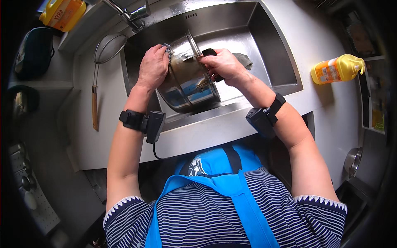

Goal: Washing a large metal pot with a steel wool pad in a kitchen sink.

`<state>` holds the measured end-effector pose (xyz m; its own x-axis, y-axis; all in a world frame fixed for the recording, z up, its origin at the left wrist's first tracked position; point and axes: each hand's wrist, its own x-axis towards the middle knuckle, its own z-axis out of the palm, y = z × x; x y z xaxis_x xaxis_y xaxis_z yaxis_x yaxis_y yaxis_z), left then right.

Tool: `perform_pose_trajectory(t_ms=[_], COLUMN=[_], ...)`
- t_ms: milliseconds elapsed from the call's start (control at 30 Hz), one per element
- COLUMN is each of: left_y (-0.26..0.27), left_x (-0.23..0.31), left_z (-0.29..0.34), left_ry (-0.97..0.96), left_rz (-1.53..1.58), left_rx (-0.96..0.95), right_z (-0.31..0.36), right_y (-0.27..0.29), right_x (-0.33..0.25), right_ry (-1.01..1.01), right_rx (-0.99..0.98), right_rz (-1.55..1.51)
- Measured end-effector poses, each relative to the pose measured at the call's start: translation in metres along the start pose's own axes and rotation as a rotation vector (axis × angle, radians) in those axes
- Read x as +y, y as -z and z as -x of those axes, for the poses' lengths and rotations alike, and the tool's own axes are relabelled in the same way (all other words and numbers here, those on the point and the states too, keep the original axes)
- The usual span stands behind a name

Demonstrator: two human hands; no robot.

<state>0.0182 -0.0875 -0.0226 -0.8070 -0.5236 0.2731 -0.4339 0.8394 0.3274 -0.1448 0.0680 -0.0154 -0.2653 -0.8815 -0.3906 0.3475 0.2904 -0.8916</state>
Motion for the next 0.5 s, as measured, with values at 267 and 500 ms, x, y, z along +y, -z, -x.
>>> perform_pose_trajectory(t_ms=[267, 500], left_y=[-0.009, 0.001], left_x=[0.041, 0.007], left_z=[0.054, 0.020], left_ry=[-0.063, -0.006], left_rz=[-0.143, -0.103], left_rx=[0.139, -0.019], right_z=[0.002, 0.002], right_y=[0.005, -0.004], right_x=[-0.004, -0.005], right_ry=[-0.019, -0.016], right_rx=[-0.008, -0.029], right_rz=[0.083, 0.162])
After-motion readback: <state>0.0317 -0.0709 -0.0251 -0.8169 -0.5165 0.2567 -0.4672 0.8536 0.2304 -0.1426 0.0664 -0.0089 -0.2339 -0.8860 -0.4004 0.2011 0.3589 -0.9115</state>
